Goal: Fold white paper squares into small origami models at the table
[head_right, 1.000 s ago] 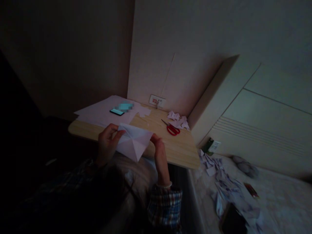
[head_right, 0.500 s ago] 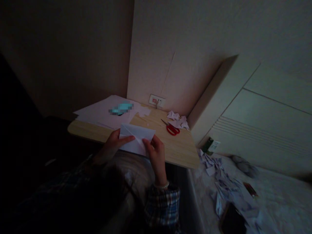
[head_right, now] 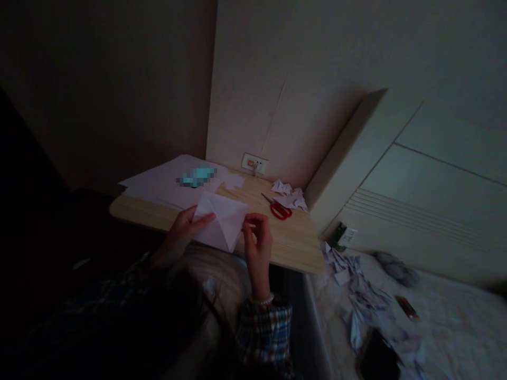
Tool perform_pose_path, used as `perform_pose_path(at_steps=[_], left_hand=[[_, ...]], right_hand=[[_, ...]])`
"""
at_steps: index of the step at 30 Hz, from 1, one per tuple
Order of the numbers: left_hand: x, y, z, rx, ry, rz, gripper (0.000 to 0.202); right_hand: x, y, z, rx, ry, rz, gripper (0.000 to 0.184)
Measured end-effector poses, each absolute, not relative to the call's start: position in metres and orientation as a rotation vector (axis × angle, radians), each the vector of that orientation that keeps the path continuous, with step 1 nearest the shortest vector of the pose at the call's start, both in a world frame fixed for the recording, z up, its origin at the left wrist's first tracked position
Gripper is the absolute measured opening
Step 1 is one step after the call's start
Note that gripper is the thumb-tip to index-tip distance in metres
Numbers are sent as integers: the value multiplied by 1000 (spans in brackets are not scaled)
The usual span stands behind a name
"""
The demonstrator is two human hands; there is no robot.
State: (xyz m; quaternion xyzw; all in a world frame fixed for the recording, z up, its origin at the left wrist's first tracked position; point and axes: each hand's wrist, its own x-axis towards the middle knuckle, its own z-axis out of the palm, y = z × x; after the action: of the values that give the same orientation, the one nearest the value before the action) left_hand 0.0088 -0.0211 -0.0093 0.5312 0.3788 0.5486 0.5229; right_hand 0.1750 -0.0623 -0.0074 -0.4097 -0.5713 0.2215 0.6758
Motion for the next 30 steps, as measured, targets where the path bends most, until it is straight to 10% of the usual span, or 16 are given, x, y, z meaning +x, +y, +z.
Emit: perform_pose_path(at_steps=[30], left_hand=[[15, -19, -11, 1305, 771, 1366, 47]], right_hand=[[180, -62, -9, -1007, -1424, 559, 14]])
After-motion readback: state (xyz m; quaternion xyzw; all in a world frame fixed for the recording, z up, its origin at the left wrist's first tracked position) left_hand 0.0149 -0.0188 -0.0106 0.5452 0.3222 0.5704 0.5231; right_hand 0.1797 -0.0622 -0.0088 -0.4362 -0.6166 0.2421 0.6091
